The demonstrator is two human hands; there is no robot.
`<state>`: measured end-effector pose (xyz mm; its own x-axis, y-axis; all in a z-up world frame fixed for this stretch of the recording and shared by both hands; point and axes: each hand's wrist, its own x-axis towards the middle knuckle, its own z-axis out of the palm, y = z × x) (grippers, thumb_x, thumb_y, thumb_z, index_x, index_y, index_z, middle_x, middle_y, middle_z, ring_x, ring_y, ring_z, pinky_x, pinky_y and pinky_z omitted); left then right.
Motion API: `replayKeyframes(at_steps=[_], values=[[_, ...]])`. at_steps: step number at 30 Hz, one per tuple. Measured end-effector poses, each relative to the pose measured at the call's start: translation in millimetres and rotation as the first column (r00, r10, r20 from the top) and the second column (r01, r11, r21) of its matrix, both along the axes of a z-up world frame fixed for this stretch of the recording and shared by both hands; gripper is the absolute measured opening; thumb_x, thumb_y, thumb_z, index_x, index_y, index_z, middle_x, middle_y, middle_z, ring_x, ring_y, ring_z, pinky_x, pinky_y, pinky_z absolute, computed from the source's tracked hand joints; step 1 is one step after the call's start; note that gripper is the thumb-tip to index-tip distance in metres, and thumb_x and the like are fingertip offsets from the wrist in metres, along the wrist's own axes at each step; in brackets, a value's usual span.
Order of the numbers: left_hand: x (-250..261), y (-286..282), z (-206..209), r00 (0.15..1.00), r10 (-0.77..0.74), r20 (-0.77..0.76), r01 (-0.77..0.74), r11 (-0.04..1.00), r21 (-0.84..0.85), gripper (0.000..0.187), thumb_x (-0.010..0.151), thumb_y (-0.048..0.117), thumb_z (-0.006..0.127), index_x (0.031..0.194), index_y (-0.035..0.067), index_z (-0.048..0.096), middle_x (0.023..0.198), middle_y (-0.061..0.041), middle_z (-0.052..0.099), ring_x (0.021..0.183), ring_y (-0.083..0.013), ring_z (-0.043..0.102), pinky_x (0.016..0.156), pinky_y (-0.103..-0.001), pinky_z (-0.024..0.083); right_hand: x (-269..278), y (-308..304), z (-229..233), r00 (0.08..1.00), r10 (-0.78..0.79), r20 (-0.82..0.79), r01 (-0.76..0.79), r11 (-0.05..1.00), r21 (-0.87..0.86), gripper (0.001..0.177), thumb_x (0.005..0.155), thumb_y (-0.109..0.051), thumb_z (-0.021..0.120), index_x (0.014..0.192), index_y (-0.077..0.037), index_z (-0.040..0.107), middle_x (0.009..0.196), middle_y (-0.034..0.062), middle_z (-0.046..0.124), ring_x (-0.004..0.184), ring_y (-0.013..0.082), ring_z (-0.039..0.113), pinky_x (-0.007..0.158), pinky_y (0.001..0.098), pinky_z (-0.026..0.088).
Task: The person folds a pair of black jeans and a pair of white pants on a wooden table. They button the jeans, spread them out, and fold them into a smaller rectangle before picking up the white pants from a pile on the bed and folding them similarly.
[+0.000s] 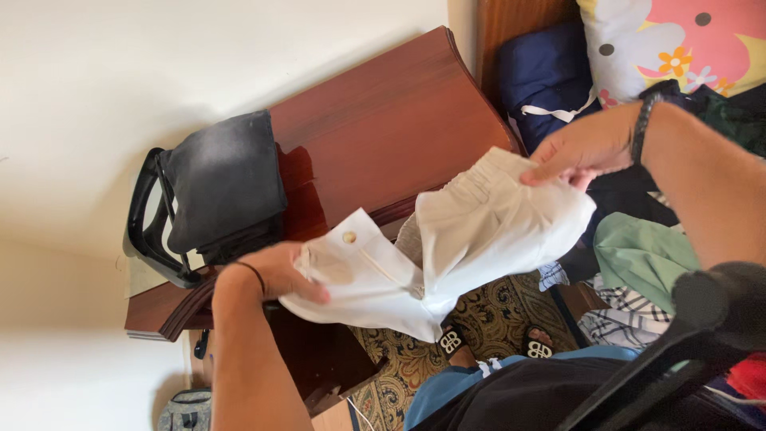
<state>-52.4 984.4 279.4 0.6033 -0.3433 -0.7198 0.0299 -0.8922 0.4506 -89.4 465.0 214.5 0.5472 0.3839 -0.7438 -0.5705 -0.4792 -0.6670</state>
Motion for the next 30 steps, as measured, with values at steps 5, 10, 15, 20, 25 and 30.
replayKeyframes(at_steps=[5, 10, 15, 20, 25, 30], values=[[105.3, -12.0, 2.0, 0.442, 0.441, 0.781, 0.050, 0.857, -0.513, 0.080, 0.056, 0.015, 0.100, 0.122, 0.001, 0.057, 0.118, -0.016, 0.071, 0.107, -0.0214, 0.066, 0.094, -0.034, 0.054, 114.8, -2.0, 15.7, 0.622, -0.166, 0.765, 0.439, 0.883, -0.166, 0.039, 0.106, -0.042, 0.060, 0.101, -0.005, 0.072, 0.078, 0.0081, 0.067, 0.068, 0.0150, 0.061, 0.063, 0.0432, 0.053], [207.5, -75.9, -13.8, -0.141, 0.381, 0.914, -0.194, 0.894, -0.403, 0.115, 0.065, 0.040, 0.094, 0.147, -0.005, 0.028, 0.140, -0.036, 0.047, 0.129, -0.0478, 0.050, 0.098, -0.065, 0.046, 216.6, 30.6, 38.2, 0.370, -0.409, 0.834, 0.668, 0.741, 0.067, 0.040, 0.103, -0.046, 0.069, 0.112, -0.007, 0.071, 0.098, 0.0098, 0.069, 0.087, 0.0199, 0.067, 0.075, 0.0392, 0.053], [185.6, -90.6, -98.2, 0.467, 0.292, 0.834, -0.244, 0.950, -0.196, 0.065, 0.090, 0.042, 0.075, 0.138, 0.005, 0.054, 0.145, -0.018, 0.055, 0.139, -0.0372, 0.050, 0.117, -0.048, 0.043, 161.1, 68.8, -21.8, 0.333, 0.038, 0.942, 0.610, 0.753, -0.246, 0.050, 0.084, -0.044, 0.081, 0.117, -0.007, 0.074, 0.105, 0.0160, 0.074, 0.095, 0.0283, 0.071, 0.085, 0.0417, 0.057], [98.1, -85.8, -162.2, 0.646, 0.446, 0.620, -0.528, 0.847, -0.058, 0.076, 0.089, 0.042, 0.073, 0.144, 0.001, 0.040, 0.154, -0.025, 0.036, 0.140, -0.0417, 0.041, 0.108, -0.050, 0.044, 76.6, 73.4, -122.5, 0.515, 0.022, 0.857, 0.558, 0.751, -0.354, 0.046, 0.083, -0.047, 0.078, 0.113, -0.012, 0.079, 0.118, 0.0131, 0.073, 0.117, 0.0311, 0.066, 0.104, 0.0414, 0.050], [102.2, -82.3, -165.7, 0.662, 0.491, 0.566, -0.639, 0.764, 0.085, 0.082, 0.095, 0.051, 0.063, 0.151, 0.004, 0.028, 0.154, -0.024, 0.032, 0.137, -0.0419, 0.040, 0.098, -0.055, 0.049, 71.0, 56.1, -154.3, 0.640, -0.139, 0.755, 0.673, 0.576, -0.464, 0.062, 0.086, -0.049, 0.075, 0.135, -0.013, 0.064, 0.142, 0.0275, 0.052, 0.135, 0.0402, 0.051, 0.112, 0.0446, 0.042], [124.1, -76.6, -169.3, 0.606, 0.550, 0.575, -0.748, 0.640, 0.177, 0.088, 0.088, 0.059, 0.069, 0.148, 0.003, 0.037, 0.150, -0.020, 0.042, 0.134, -0.0366, 0.048, 0.099, -0.052, 0.050, 102.5, 40.7, -156.6, 0.666, -0.142, 0.732, 0.665, 0.558, -0.496, 0.071, 0.087, -0.052, 0.073, 0.142, -0.012, 0.056, 0.143, 0.0262, 0.051, 0.134, 0.0418, 0.048, 0.111, 0.0466, 0.040]])
